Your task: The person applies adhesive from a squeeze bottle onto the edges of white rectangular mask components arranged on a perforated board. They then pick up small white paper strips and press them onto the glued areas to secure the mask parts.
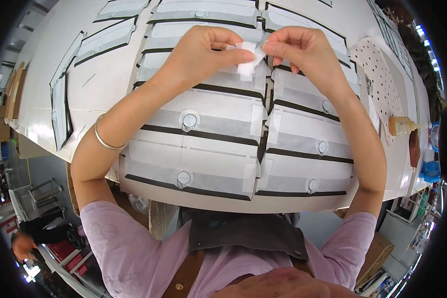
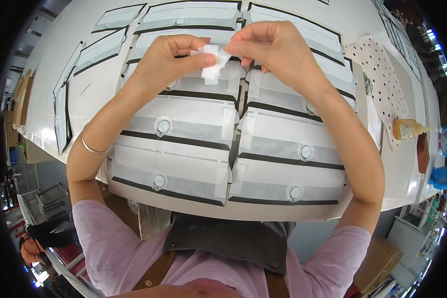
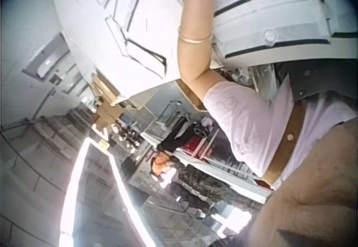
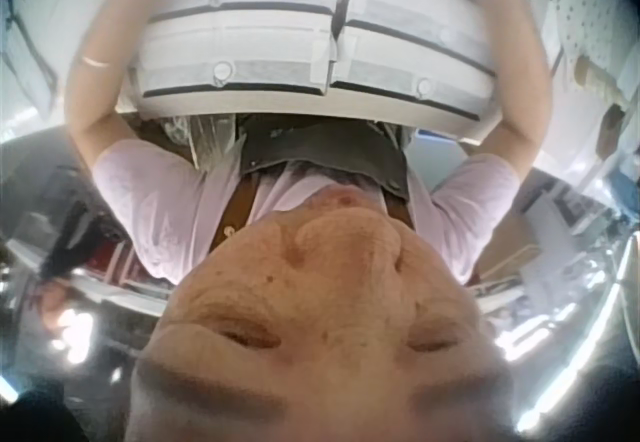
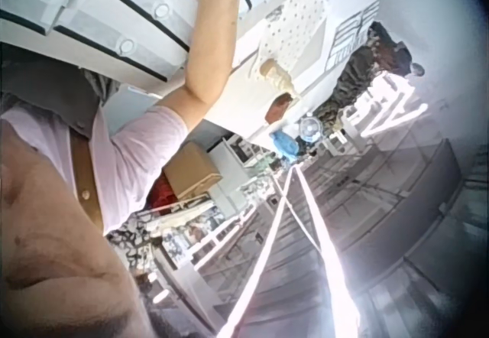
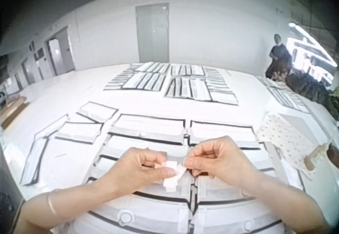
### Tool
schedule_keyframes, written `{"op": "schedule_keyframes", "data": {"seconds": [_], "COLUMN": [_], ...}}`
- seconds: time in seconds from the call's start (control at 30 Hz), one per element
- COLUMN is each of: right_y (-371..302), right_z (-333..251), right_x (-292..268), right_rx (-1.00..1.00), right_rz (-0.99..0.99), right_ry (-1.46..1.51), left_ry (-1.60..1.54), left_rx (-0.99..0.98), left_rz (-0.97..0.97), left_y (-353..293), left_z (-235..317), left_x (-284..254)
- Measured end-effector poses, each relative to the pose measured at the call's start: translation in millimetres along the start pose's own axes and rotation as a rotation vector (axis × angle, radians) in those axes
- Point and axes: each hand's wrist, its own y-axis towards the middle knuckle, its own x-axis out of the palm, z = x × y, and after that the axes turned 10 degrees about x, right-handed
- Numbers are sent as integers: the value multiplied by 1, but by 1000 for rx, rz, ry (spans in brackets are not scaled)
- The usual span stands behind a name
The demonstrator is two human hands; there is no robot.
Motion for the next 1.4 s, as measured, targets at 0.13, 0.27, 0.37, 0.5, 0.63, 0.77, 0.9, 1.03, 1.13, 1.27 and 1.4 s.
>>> {"op": "schedule_keyframes", "data": {"seconds": [0.13,0.27,0.37,0.5,0.63,0.77,0.9,1.03,1.13,1.27,1.4], "right_y": [9,27,55,59,70,75,78,83,81,71,48], "right_z": [-6,0,20,6,11,15,20,27,31,24,26], "right_x": [-7,-28,-37,-25,-27,-27,-28,-24,-18,-12,-23], "right_rx": [-47,-16,-170,-120,-157,-156,-165,-190,-167,-206,-327], "right_rz": [27,-122,-118,-101,-86,-97,-70,-56,-2,148,246], "right_ry": [-62,-272,-458,-399,-408,-414,-440,-441,-419,-314,-473], "left_ry": [-38,129,262,254,250,255,273,211,119,115,96], "left_rx": [-100,112,283,266,245,261,260,194,156,128,204], "left_rz": [15,-111,-286,-380,-452,-465,-503,-549,-571,-549,-379], "left_y": [-2,-6,-3,2,11,15,19,22,21,18,15], "left_z": [-1,-6,-5,-8,-6,-10,-7,-5,-9,-5,-5], "left_x": [-10,-25,-25,-11,-2,1,5,5,8,10,2]}}
